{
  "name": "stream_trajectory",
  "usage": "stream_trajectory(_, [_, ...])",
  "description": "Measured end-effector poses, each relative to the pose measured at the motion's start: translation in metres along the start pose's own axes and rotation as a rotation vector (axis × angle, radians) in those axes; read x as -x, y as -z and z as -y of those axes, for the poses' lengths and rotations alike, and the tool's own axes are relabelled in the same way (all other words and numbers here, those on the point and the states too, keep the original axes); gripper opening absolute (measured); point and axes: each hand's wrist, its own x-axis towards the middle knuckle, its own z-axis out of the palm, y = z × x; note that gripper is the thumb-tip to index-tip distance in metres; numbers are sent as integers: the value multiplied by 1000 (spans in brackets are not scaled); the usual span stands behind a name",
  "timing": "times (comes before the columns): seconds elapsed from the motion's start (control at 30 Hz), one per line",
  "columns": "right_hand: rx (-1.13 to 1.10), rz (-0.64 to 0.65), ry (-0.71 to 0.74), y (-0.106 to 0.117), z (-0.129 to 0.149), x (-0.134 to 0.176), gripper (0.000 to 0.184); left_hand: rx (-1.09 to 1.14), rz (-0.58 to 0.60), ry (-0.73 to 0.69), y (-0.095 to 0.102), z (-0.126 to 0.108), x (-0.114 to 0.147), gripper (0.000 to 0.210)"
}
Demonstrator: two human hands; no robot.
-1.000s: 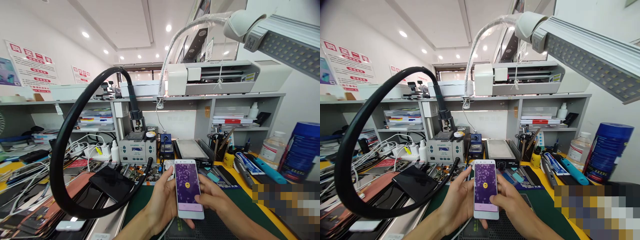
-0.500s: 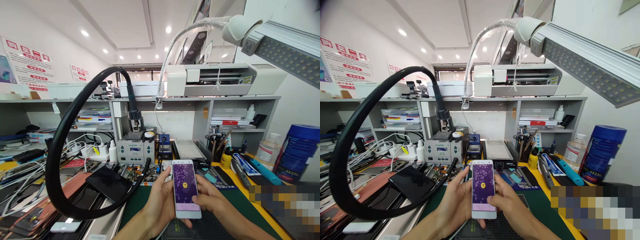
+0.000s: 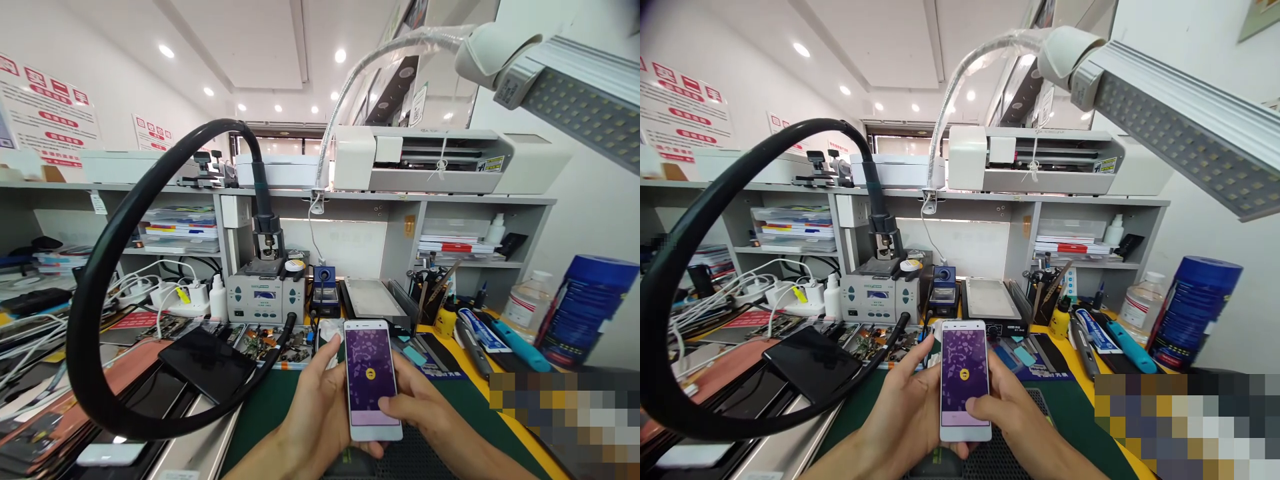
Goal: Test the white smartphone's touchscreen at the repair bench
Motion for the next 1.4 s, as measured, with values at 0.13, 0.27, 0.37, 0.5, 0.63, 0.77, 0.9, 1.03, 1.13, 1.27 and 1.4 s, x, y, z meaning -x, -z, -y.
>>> stream_trajectory(0.13, [10, -17, -2, -2, 3, 1, 54, 41, 16, -5, 2, 0, 0, 74])
stream_trajectory(0.27, [29, -43, -14, -6, 6, 3, 60, 62, 13, 4, 2, 1, 0, 74])
stream_trajectory(0.37, [44, -69, -26, -7, 8, 4, 63, 65, 26, -3, 2, 0, 1, 74])
stream_trajectory(0.5, [50, -114, -68, -6, 10, 4, 67, 64, 35, -13, 2, 0, 2, 73])
stream_trajectory(0.63, [3, -153, -54, -1, 5, 4, 57, 64, 42, -19, 4, 2, 2, 73])
stream_trajectory(0.77, [-28, -137, -56, 2, 1, 4, 57, 54, 45, -22, 5, 2, 2, 74])
stream_trajectory(0.9, [-8, -136, -62, 2, 2, 3, 55, 59, 57, -21, 6, 2, 1, 75])
stream_trajectory(1.03, [15, -149, -75, 3, 3, 3, 51, 60, 52, -27, 7, 2, 0, 74])
stream_trajectory(1.13, [21, -150, -84, 3, 4, 2, 51, 63, 49, -27, 7, 2, 1, 73])
stream_trajectory(1.27, [-15, -108, -94, 1, 7, 1, 53, 60, 48, -28, 7, 2, 1, 73])
stream_trajectory(1.4, [-27, -104, -80, 0, 7, 1, 48, 50, 43, -35, 8, 2, 0, 73])
